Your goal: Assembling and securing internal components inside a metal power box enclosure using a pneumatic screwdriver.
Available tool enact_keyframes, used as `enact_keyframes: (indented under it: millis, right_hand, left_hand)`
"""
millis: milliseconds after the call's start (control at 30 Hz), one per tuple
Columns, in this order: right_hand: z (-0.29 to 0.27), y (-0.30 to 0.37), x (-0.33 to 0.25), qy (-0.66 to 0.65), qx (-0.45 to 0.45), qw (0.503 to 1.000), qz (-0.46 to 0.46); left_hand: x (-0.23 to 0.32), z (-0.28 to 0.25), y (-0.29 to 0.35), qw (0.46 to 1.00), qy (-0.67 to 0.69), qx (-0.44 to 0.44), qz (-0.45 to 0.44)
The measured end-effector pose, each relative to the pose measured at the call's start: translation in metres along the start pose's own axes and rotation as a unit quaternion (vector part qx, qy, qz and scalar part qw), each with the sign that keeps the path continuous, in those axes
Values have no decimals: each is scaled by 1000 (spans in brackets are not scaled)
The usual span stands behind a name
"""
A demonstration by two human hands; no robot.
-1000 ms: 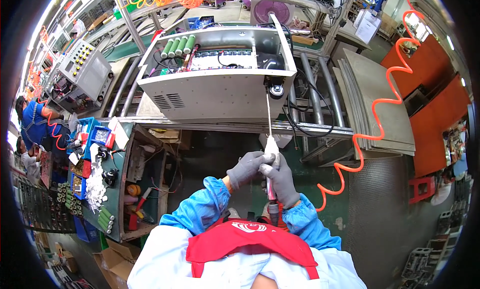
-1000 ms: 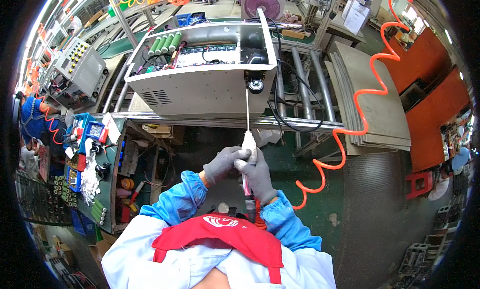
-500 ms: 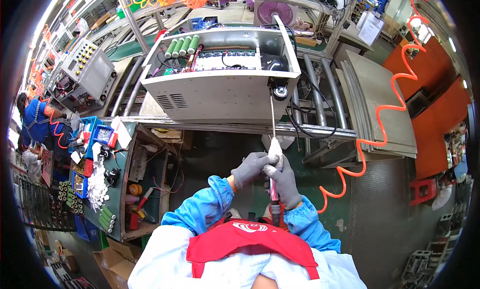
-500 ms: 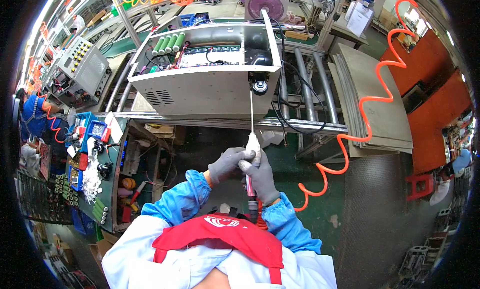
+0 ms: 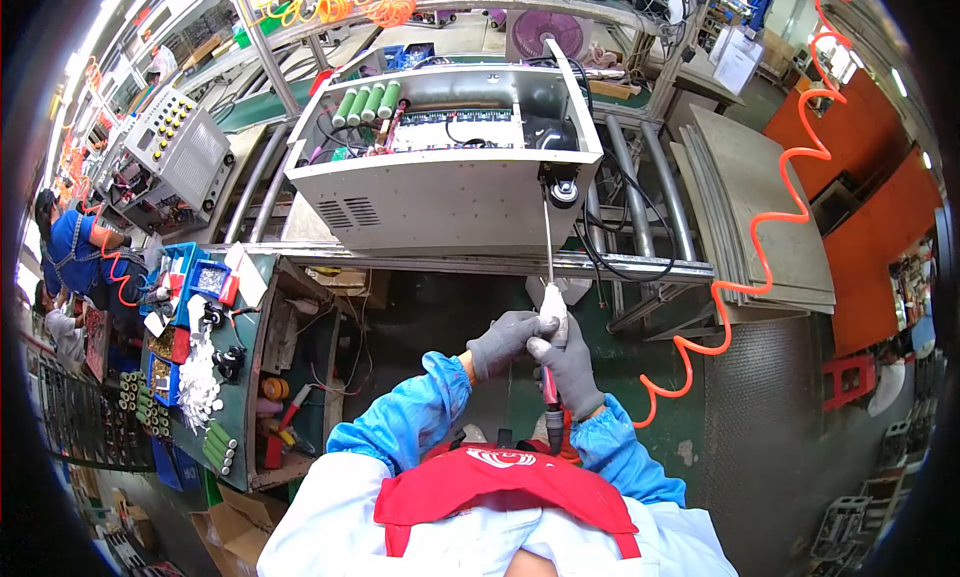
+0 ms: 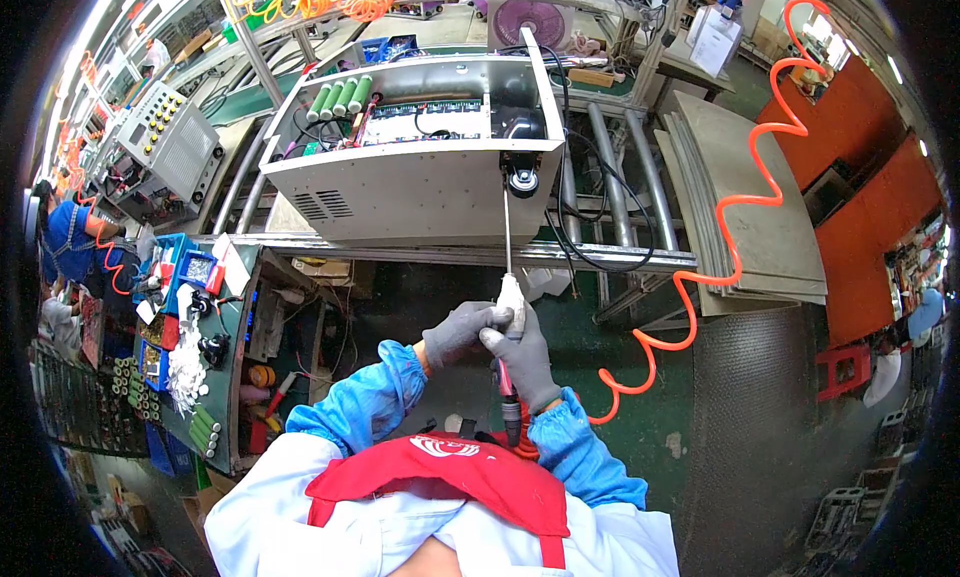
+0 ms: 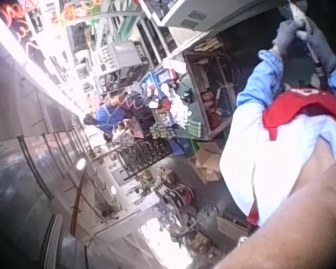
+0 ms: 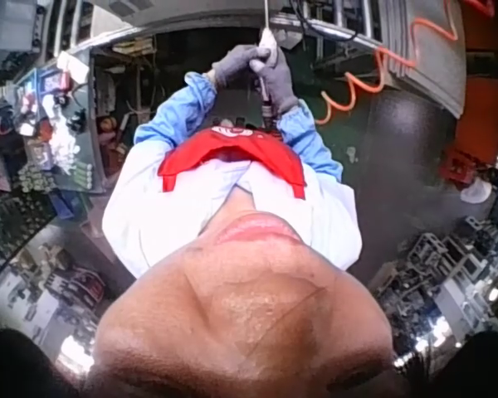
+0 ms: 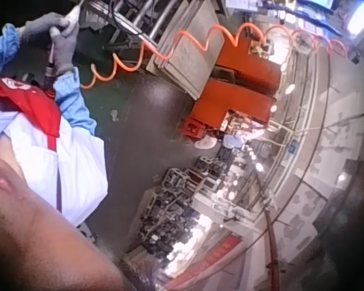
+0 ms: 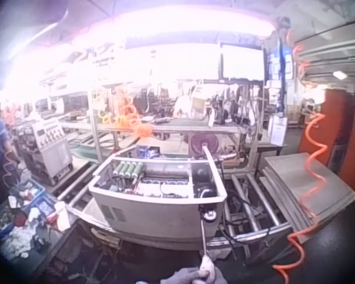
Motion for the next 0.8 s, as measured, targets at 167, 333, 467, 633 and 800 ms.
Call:
enact_keyframes:
  millis: [167, 333, 467, 633, 800]
  right_hand:
    - [6, 1, -1, 2, 6, 1000, -9]
    - [5, -3, 7, 43, 20, 998, -44]
    - [11, -2, 5, 35, 40, 998, -42]
    - [31, 11, -21, -13, 18, 998, 51]
    - [49, 29, -53, -193, -11, 966, 173]
  left_hand:
    - [-1, -3, 3, 1000, 13, 8, -11]
    - [-3, -6, 3, 1000, 23, -11, -13]
    - [2, -10, 8, 1000, 4, -1, -20]
    - [-1, -16, 8, 998, 64, 1, -8]
    - [50, -1, 24, 997, -3, 15, 79]
Point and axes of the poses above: each hand's wrist, its own y-axis away from the middle knuckle, its own z-axis out of the palm, x = y × z, the point moved 10 cm from there along -y, towards the middle knuckle, and after that the axes turned 4 degrees about -y, right-handed, at the moved point
